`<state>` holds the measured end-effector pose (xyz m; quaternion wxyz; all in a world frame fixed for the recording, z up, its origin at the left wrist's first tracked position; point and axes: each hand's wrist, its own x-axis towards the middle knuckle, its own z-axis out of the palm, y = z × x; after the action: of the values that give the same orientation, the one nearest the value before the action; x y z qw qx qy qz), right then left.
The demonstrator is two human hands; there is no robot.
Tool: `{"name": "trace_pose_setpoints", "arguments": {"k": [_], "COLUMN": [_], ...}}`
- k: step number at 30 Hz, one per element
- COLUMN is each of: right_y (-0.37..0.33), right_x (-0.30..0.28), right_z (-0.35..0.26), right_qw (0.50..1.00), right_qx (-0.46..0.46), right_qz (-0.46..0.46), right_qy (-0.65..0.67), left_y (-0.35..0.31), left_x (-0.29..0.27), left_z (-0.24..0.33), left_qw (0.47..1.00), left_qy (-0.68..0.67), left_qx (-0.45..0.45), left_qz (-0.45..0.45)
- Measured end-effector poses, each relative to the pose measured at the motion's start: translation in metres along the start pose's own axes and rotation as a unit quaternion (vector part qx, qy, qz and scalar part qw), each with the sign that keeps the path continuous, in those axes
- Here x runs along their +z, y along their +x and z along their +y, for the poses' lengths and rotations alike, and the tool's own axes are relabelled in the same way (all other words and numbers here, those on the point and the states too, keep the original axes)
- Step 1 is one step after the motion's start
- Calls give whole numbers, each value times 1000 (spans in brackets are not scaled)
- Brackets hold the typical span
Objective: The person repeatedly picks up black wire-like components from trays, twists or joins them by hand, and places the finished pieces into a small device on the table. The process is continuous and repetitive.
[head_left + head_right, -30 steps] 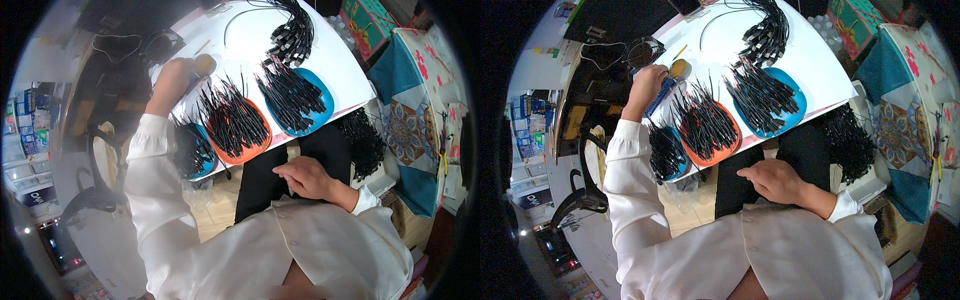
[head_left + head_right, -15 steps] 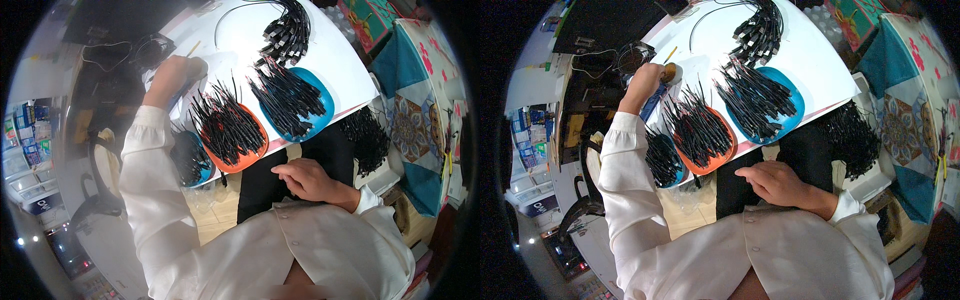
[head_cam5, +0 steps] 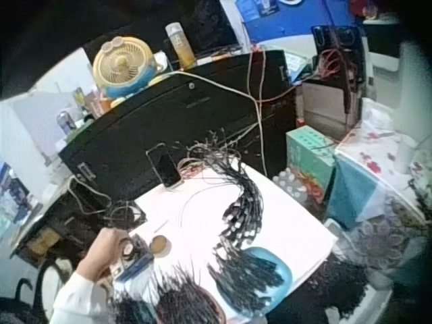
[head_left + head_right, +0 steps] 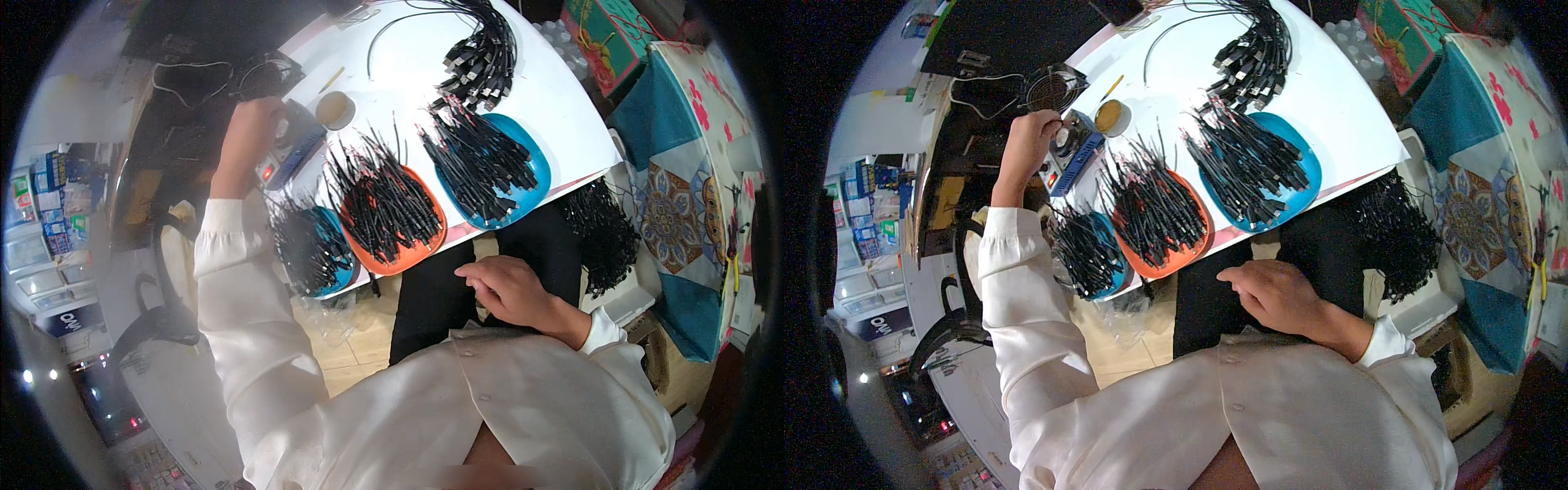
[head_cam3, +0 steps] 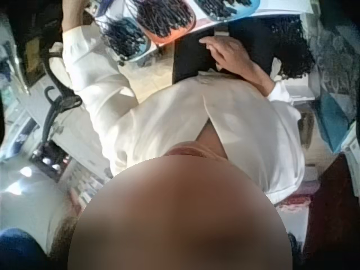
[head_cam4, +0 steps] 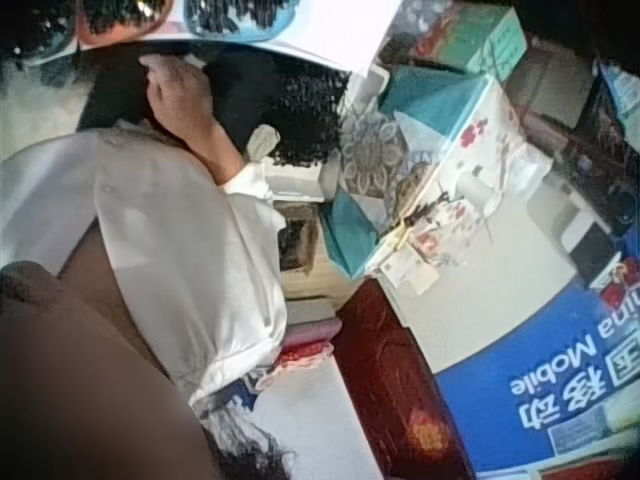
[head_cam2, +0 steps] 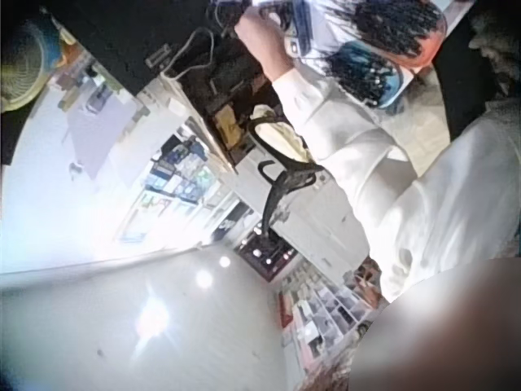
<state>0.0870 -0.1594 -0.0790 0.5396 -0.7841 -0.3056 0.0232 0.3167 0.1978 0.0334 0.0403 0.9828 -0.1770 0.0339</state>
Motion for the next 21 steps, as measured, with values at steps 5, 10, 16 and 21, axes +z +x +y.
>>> {"name": "trace_pose_setpoints", "arguments": {"k": [5, 10, 16, 21], "right_y": [-1, -2, -2, -3], "right_x": [6, 10, 11, 11], "right_z": [0, 2, 3, 4], "right_qw": [1000, 999, 999, 999], "right_qx": [0, -19, -15, -8], "right_qz": [-12, -16, -13, -29], "right_qy": [-19, -45, -42, -38], "left_y": [-34, -39, -34, -31], "left_x": [2, 18, 29, 29], "left_z": [-24, -45, -59, -56], "left_qw": [997, 996, 998, 997], "left_qy": [-31, -26, 58, 72], "left_qx": [-72, -89, -24, -11], "left_qz": [8, -1, -1, -5]}}
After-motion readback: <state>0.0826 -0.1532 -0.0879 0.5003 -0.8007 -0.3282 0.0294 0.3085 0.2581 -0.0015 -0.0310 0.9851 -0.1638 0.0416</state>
